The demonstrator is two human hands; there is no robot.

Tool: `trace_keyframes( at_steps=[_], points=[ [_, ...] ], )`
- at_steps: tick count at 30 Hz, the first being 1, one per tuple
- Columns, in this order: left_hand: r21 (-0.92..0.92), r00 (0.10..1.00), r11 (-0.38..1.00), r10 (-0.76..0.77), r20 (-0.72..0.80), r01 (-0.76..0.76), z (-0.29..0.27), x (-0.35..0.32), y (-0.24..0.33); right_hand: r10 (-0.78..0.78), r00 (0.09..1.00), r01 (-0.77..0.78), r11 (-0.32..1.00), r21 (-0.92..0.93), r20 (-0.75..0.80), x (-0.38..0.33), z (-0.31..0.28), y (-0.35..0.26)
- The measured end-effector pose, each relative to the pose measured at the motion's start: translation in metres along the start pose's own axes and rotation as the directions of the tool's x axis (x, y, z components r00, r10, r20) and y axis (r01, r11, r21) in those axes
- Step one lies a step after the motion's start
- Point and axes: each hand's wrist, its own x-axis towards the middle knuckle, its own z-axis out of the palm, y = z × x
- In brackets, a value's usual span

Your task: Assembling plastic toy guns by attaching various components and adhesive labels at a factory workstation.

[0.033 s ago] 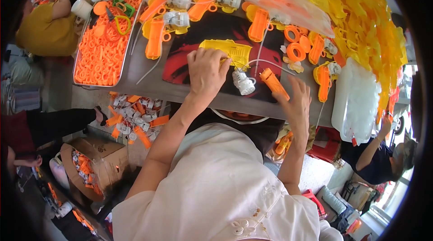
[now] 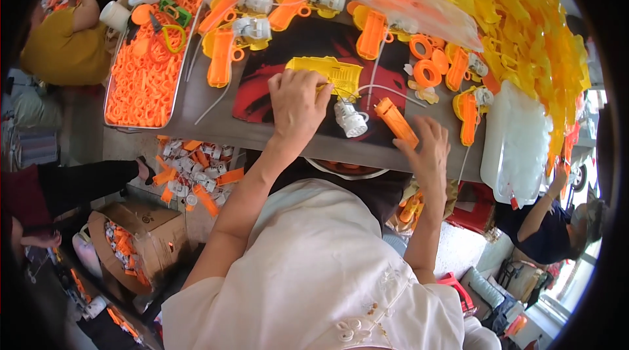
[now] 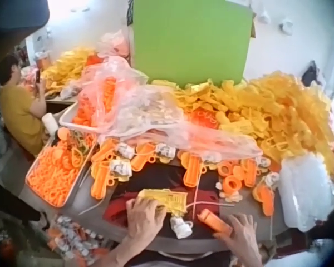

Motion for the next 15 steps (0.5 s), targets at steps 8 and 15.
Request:
trace_keyframes(
  at_steps=[8, 15],
  points=[
    [0.06, 0.999, 0.997, -0.042, -0.007, 0.042, 0.009, -0.001, 0.0, 0.21, 0.978, -0.166, 0.735, 0.658, 0.012, 0.016, 0.008, -0.008],
    [0.102, 0.999, 0.993, -0.049, -0.017, 0.051, 0.017, 0.0, 0.003, -0.018, 0.998, 0.053, 0.727, 0.684, -0.058, 0.121, -0.002, -0.042]
  ],
)
